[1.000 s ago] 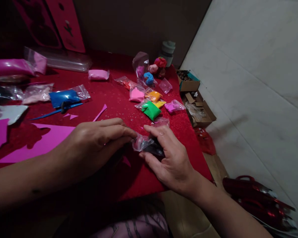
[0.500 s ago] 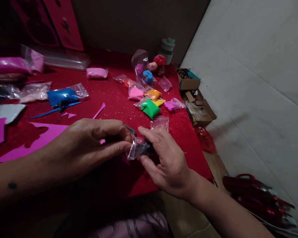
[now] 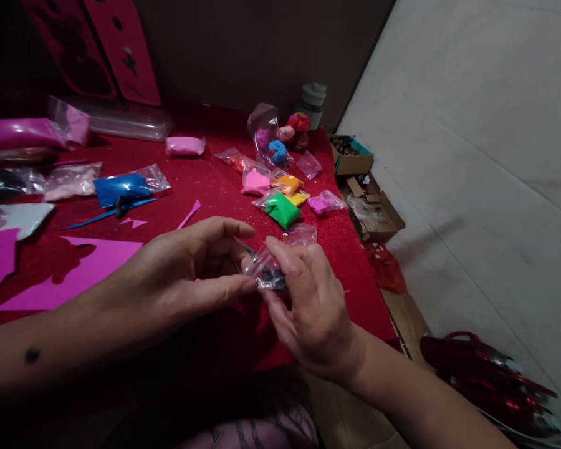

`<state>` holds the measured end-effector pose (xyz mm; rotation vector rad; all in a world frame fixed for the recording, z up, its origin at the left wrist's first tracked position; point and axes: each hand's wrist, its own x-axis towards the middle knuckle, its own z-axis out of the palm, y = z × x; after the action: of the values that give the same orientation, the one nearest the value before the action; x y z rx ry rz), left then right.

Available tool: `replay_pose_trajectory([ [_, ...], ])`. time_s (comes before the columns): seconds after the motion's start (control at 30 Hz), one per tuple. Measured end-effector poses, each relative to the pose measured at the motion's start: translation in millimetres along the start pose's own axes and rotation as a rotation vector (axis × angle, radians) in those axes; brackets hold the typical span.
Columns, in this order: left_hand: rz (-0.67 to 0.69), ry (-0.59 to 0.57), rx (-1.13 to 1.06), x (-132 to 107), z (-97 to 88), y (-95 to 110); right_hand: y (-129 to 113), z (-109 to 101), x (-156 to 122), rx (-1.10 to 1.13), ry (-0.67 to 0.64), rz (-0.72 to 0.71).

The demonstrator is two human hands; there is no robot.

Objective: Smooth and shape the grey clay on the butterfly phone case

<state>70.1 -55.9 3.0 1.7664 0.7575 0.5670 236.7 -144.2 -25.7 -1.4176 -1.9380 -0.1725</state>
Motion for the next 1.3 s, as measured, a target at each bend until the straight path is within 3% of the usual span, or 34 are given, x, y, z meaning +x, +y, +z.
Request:
replay_pose_trajectory([
  [0.1, 0.0, -0.025, -0.124, 1.1, 3.7, -5.0, -4.1, 1.0, -0.5, 0.005, -0.007, -0.011],
  [0.17, 0.041, -0.018, -0.08, 0.3, 3.0, -4.7, -4.3, -0.9, 0.1, 0.085, -0.022, 0.047],
  [0.37, 0.204, -0.001, 0.173, -4.4, -1.4, -1.4, -1.3, -10.7, 6.0, 0.722, -0.192, 0.504],
  [0.47, 0.24, -0.004, 0.278, -5.6, -0.8, -1.7, -1.6, -11.8, 9.5, 0.894, -0.184, 0.581],
  [0.6, 0.259, 0.018, 0.333, -8.5, 1.6, 0.0, -2.5, -12.0, 12.1, 0.893, -0.125, 0.604],
  [0.87, 0.284, 0.049, 0.295, -9.7, -1.7, 1.3, -2.0, -16.7, 21.2, 0.911, -0.131, 0.689],
  [1.1, 0.273, -0.048, 0.23, -8.1, -1.5, 10.2, -3.2, -23.7, 25.2, 0.953, -0.155, 0.748],
  [1.2, 0.194, -0.023, 0.154, -2.9, -14.8, 18.5, 17.9, -35.5, 35.6, 0.837, -0.138, 0.852],
  [1.27, 0.132, -0.008, 0.156, 0.8, -32.1, 21.2, 44.4, -41.2, 42.7, 0.736, -0.035, 0.93],
  [1.3, 0.101, 0.021, 0.174, 2.2, -42.1, 21.0, 59.3, -42.3, 45.4, 0.705, -0.054, 0.952],
])
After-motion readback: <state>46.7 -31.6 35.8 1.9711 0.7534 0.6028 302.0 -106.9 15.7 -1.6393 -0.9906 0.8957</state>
